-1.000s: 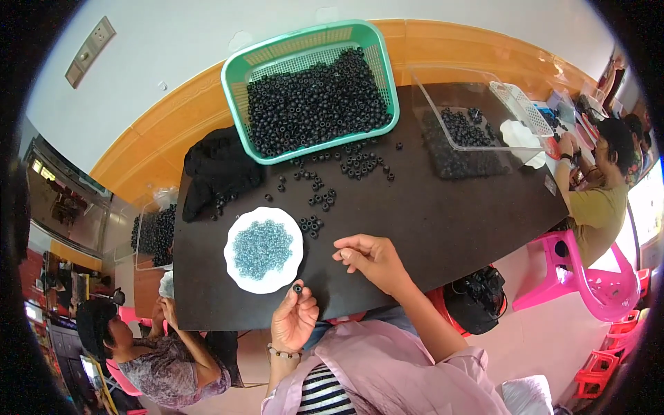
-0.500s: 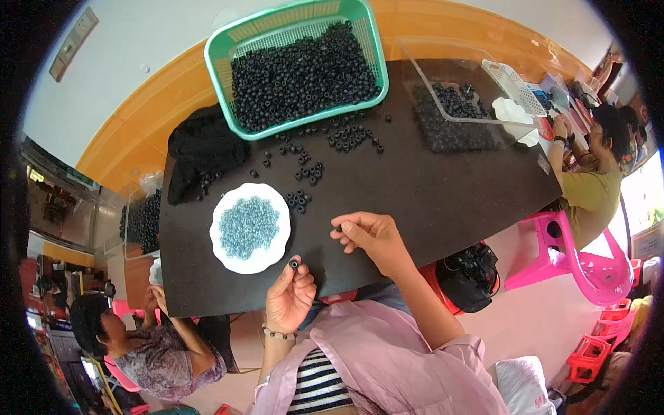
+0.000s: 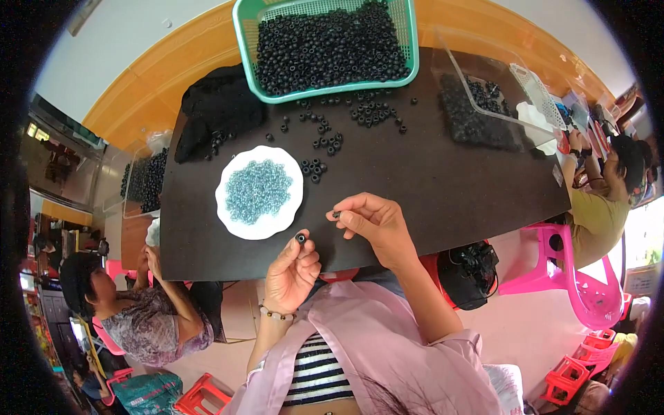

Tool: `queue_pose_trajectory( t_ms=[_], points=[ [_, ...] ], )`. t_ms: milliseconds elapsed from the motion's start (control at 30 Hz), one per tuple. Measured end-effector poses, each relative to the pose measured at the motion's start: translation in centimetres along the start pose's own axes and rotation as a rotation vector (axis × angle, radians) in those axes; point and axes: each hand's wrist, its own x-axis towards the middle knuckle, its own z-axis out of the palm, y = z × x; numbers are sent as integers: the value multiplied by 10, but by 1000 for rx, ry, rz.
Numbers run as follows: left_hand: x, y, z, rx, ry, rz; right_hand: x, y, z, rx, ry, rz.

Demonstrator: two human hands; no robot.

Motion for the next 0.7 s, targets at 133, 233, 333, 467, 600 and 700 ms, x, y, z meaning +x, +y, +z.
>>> queue_pose_trajectory(
  t_ms=[133,233,333,467,600,700],
  points=[
    [-2,-3,5,56,-3,6,-5,9,3,-75,-35,-16],
    [-3,-6,9,126,21,5,-7,8,11,-63,-46,-3],
    [-2,-8,6,101,1,6,-9,8,17,-92,-95,-33],
    [-3,-9,3,126,-11,42,-9,9,22,-94,-102,-78],
    [-4,-8,4,134,-10,52,-9,12,23,-146,-103,-154],
    [-4,-8,2,132,-3,51,-10,12,27,-180,-113,-154]
  ],
)
